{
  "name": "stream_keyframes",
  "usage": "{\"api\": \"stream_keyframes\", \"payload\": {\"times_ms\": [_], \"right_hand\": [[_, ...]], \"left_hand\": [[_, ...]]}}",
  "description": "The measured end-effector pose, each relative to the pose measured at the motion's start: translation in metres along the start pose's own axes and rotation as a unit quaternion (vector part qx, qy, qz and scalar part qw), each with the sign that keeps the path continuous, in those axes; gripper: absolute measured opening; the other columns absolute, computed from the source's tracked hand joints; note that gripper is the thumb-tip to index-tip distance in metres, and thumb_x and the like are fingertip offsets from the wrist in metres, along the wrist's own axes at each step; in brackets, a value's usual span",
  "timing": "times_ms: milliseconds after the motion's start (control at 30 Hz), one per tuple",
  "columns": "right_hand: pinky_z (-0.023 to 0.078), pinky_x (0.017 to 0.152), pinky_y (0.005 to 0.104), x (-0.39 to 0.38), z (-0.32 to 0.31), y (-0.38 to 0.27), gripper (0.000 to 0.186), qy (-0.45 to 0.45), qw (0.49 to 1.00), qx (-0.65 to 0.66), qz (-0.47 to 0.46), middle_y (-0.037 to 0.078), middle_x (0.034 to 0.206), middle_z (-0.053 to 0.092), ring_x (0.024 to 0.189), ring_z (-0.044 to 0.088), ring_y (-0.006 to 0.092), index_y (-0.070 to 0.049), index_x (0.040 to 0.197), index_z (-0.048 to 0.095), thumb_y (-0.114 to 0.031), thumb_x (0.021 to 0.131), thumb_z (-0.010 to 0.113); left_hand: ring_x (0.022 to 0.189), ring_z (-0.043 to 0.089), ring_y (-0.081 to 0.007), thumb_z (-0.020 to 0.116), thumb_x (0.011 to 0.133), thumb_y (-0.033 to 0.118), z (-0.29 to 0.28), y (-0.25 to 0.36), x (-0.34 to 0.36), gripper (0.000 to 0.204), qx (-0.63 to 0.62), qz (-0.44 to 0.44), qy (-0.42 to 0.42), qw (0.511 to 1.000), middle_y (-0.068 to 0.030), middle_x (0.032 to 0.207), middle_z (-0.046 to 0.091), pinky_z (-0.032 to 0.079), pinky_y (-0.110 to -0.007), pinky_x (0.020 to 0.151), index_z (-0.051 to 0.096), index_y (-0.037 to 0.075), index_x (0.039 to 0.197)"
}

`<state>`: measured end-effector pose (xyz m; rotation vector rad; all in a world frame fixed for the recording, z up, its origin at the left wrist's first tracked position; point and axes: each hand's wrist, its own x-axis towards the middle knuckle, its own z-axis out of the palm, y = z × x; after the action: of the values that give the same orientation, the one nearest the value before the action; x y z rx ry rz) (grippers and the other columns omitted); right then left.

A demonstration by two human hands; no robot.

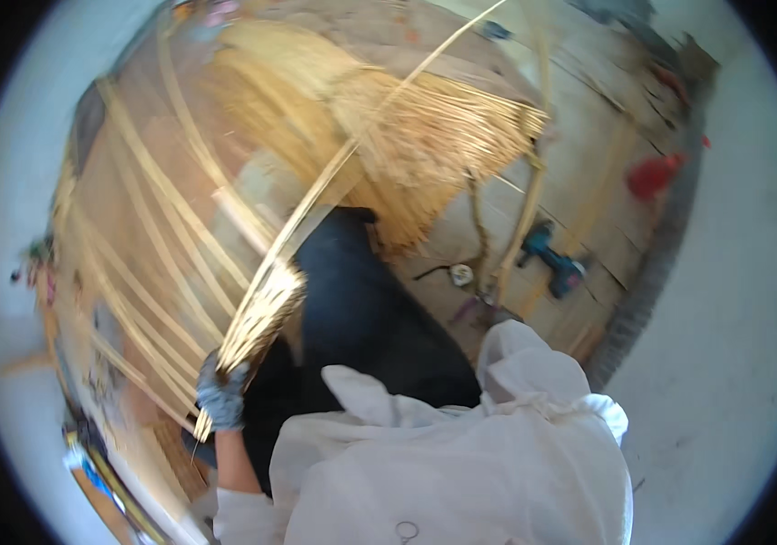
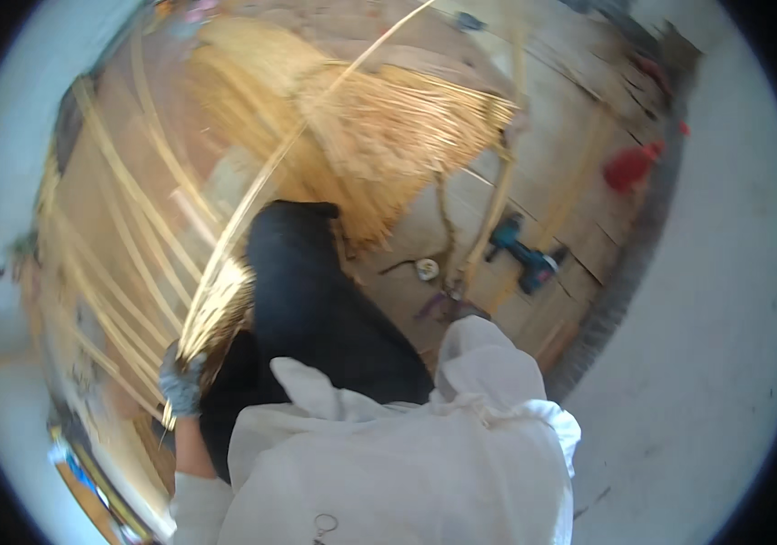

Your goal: The person weaves a basket using thin wooden strips. They sit on the floor and interlace the strips through a vertical frame, using both hands to pull and tighten the weave. The basket gradually takes shape as the weaving progresses.

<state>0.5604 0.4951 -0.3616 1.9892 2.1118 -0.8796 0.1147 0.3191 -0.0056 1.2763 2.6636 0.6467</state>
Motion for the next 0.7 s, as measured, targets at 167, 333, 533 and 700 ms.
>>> {"api": "stream_keyframes", "payload": {"times_ms": [167, 333, 533, 700], "right_hand": [[0.047, 0.059, 0.0348, -0.02, 0.004, -0.011, 0.036, -0.093, 0.981, 0.157, 0.064, 0.007, 0.078, 0.057, 0.064, 0.057, 0.0234, -0.006, 0.1, 0.058, -0.039, 0.087, 0.051], [0.045, 0.054, 0.0307, -0.082, -0.131, -0.104, 0.033, -0.031, 0.872, 0.481, -0.087, 0.004, 0.07, 0.053, 0.058, 0.054, 0.0173, -0.005, 0.097, 0.056, -0.037, 0.09, 0.049], [0.046, 0.07, 0.0297, -0.172, -0.235, -0.274, 0.037, -0.032, 0.805, 0.469, -0.361, 0.003, 0.087, 0.057, 0.077, 0.057, 0.018, -0.008, 0.117, 0.05, -0.03, 0.088, 0.058], [0.043, 0.087, 0.0302, -0.25, -0.191, -0.341, 0.058, -0.331, 0.642, 0.672, -0.163, 0.005, 0.098, 0.058, 0.095, 0.055, 0.0175, -0.006, 0.128, 0.042, -0.017, 0.078, 0.068]], "left_hand": [[0.102, 0.056, -0.0306, 0.078, 0.066, 0.023, -0.005, -0.037, -0.015, 0.066, -0.054, -0.004, 0.039, 0.998, -0.0164, 0.11, 0.059, 0.044, -0.038, 0.091, 0.049, 0.002, 0.122], [0.104, 0.052, -0.0345, 0.071, 0.074, 0.027, -0.007, 0.067, -0.05, 0.067, -0.044, 0.106, 0.047, 0.992, -0.0176, 0.113, 0.052, 0.042, -0.043, 0.091, 0.041, -0.001, 0.127], [0.082, 0.054, -0.0112, 0.047, 0.093, 0.029, -0.024, 0.136, -0.078, 0.031, -0.513, -0.125, -0.448, 0.722, -0.0072, 0.087, 0.056, 0.047, -0.025, 0.069, 0.052, 0.002, 0.109], [0.072, 0.059, -0.0194, 0.048, 0.093, 0.026, 0.022, 0.071, -0.115, 0.025, -0.259, 0.09, -0.227, 0.935, -0.0073, 0.082, 0.061, 0.049, -0.035, 0.066, 0.054, 0.005, 0.105]]}}
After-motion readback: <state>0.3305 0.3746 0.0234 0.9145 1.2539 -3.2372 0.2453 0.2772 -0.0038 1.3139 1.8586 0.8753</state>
